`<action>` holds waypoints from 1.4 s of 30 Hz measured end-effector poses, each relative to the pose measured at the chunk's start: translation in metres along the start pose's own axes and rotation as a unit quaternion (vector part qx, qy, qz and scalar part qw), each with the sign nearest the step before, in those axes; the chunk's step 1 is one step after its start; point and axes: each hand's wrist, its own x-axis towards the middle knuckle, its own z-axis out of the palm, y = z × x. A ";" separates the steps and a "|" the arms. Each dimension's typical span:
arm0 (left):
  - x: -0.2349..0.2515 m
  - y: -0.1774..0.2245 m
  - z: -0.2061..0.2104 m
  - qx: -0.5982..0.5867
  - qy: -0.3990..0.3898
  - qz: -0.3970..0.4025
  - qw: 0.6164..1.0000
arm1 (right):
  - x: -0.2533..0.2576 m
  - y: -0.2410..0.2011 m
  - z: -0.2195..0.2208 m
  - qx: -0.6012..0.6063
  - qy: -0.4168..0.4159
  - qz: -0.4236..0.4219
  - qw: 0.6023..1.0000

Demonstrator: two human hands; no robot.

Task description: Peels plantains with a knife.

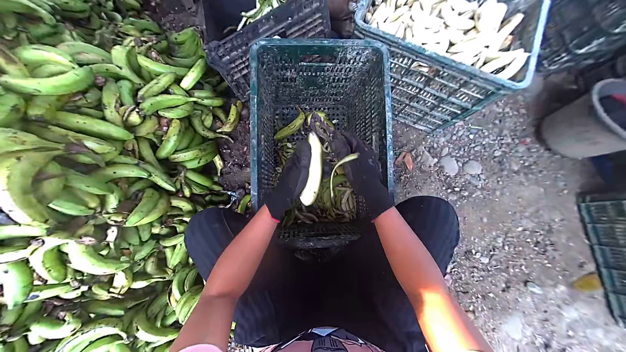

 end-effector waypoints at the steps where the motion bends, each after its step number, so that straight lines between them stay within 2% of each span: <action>1: 0.006 0.002 -0.004 -0.023 0.035 0.027 0.999 | -0.004 -0.002 0.003 -0.013 -0.013 -0.003 1.000; 4: 0.019 -0.001 -0.016 -0.131 0.180 0.146 0.964 | -0.022 -0.008 0.019 -0.046 -0.034 -0.028 0.998; 6: 0.022 -0.001 -0.023 -0.237 0.224 0.183 0.928 | -0.032 -0.013 0.026 -0.051 -0.043 -0.051 0.996; 9: 0.017 0.015 -0.021 -0.261 0.358 0.159 0.882 | -0.040 -0.018 0.030 -0.077 -0.011 -0.100 0.992; 13: 0.020 0.028 -0.020 -0.224 0.440 0.149 0.857 | -0.040 -0.020 0.031 -0.102 0.024 -0.130 0.986; 16: 0.023 0.026 -0.021 -0.239 0.401 0.147 0.872 | -0.036 -0.021 0.030 -0.103 0.036 -0.116 0.987; 17: 0.023 0.023 -0.021 -0.231 0.368 0.151 0.888 | -0.032 -0.022 0.029 -0.106 0.035 -0.105 0.988; 20: 0.020 0.008 -0.023 -0.087 0.245 0.141 0.955 | -0.016 -0.020 0.023 -0.107 0.024 -0.072 0.991; 22: 0.020 0.002 -0.029 -0.031 0.135 0.079 0.987 | -0.007 -0.016 0.016 -0.108 0.020 -0.052 0.993; 24: 0.023 -0.001 -0.034 -0.068 0.053 0.015 0.996 | -0.004 -0.011 0.009 -0.104 0.007 -0.043 0.994; 26: 0.023 0.002 -0.036 -0.062 0.014 -0.022 0.998 | -0.004 -0.005 0.008 -0.090 0.000 -0.038 0.995; 31: -0.002 0.014 -0.015 0.060 -0.045 -0.052 0.996 | 0.006 -0.005 0.002 -0.022 -0.042 0.004 0.999; 34: -0.006 0.025 -0.021 0.130 -0.052 -0.022 0.990 | 0.010 0.006 0.005 0.055 -0.038 -0.024 0.997; 37: 0.009 0.014 -0.028 0.018 0.017 0.073 0.997 | 0.004 0.006 0.015 0.042 -0.030 -0.049 0.997; 39: 0.015 0.014 -0.029 0.000 0.114 0.118 0.986 | -0.007 -0.002 0.024 -0.015 -0.019 -0.074 0.997; 42: 0.019 0.023 -0.023 -0.161 0.282 0.114 0.939 | -0.020 -0.012 0.038 -0.050 0.027 -0.131 0.990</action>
